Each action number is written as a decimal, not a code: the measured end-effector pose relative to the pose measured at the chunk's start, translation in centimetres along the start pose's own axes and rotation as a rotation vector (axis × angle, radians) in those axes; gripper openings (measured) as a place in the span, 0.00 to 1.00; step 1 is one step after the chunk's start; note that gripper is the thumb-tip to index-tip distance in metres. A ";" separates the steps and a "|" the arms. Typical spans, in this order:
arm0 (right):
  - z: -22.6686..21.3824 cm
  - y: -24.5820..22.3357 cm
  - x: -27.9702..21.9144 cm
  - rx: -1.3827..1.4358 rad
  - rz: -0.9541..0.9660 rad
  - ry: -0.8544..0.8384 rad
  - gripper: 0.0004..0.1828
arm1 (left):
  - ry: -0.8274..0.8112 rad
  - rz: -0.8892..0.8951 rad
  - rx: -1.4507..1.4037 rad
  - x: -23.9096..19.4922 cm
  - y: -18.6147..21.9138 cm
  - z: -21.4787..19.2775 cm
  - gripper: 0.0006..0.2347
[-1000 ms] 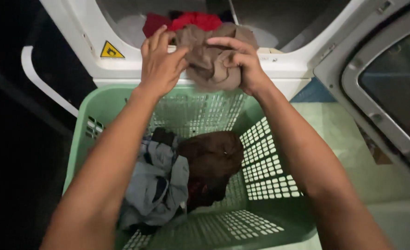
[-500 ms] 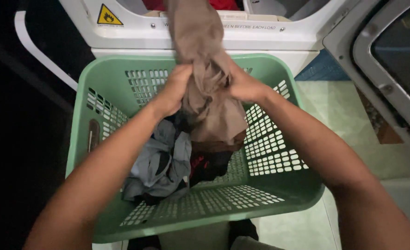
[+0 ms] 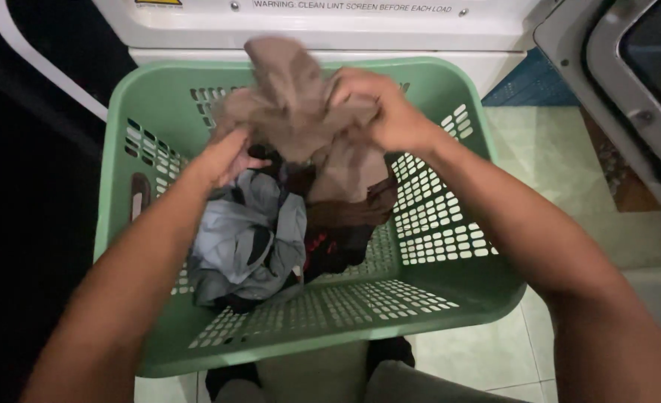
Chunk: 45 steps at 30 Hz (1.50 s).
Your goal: Unloading dried clothes from a dryer into a laundry basket
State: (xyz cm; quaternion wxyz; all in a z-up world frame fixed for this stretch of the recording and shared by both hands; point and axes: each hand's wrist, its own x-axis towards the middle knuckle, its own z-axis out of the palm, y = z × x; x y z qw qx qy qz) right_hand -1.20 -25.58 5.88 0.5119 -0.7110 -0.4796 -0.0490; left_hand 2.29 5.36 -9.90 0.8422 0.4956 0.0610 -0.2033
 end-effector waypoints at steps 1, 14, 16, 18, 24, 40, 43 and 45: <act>1.0 -0.6 0.4 -0.001 0.001 0.004 0.19 | -0.002 -0.002 0.003 -0.9 0.7 1.4 0.33; -0.2 -0.7 -0.8 -0.253 0.005 -0.234 0.13 | -0.183 0.375 0.582 -1.7 2.9 10.6 0.28; -1.5 -0.5 -1.7 -0.200 0.306 -0.279 0.06 | 0.079 0.309 0.820 0.1 0.8 10.7 0.26; -3.0 0.4 -2.5 -0.303 0.639 -0.281 0.04 | -0.128 0.741 1.024 2.7 -3.0 8.9 0.37; -3.9 -0.6 -3.4 -0.886 0.998 -0.797 0.20 | -0.151 0.768 1.150 0.1 -6.2 14.7 0.34; 4.6 13.9 -14.1 0.048 1.689 -0.821 0.66 | -0.631 -0.102 1.502 4.5 -15.5 7.4 0.49; 8.2 13.7 -16.7 -0.425 1.403 -0.542 0.54 | -0.593 -0.174 1.642 3.1 -15.9 6.9 0.47; 10.3 13.5 -18.5 -1.047 0.873 -0.079 0.36 | -0.568 -0.207 1.688 2.2 -14.6 7.8 0.45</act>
